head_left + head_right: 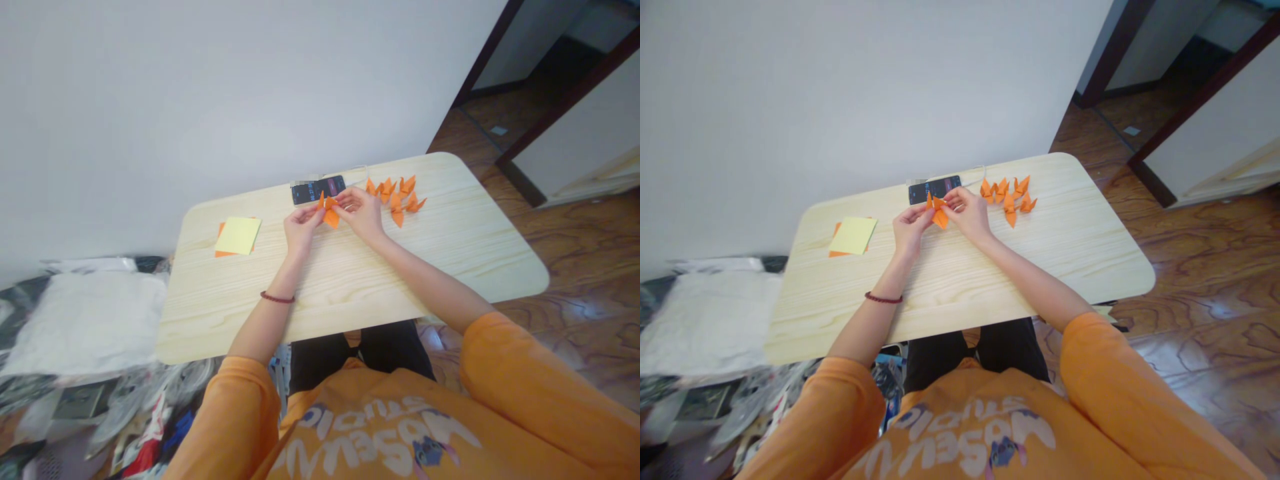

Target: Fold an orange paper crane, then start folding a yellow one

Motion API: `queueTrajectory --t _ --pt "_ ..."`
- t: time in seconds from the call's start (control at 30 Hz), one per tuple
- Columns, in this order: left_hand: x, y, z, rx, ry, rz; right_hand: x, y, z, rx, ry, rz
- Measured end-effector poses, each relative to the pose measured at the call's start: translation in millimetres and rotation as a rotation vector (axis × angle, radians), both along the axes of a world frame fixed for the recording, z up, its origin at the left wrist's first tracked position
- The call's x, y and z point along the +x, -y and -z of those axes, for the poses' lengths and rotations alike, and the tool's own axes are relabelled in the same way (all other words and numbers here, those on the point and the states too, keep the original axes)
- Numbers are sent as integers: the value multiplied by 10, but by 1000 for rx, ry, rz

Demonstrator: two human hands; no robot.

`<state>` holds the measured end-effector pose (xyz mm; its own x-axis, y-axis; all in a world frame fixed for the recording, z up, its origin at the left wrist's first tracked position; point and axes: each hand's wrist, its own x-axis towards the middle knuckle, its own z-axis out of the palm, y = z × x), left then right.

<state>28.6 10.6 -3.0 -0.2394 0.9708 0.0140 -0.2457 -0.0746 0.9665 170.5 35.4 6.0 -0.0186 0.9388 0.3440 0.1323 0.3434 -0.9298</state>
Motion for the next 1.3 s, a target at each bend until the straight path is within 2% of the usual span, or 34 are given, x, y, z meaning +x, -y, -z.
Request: queueTrajectory --t 0.23,0.37,0.5,0.7,1.03,1.3 --pt "-25 -21 -27 -65 194 49 48 -63 -29 -297 -372 -240" --pt "-27 -15 -57 -101 245 106 64 -64 -31 -427 -476 -312" --pt "-28 -20 -59 -96 264 103 66 -43 -59 -514 -532 -343" --pt "-31 -27 -49 -130 260 78 58 -40 -48 -555 -577 -397" --pt "10 17 -90 -126 182 93 49 -34 -47 -581 -534 -359" --pt "0 15 -64 -74 148 136 47 -31 -51 -577 -524 -348"
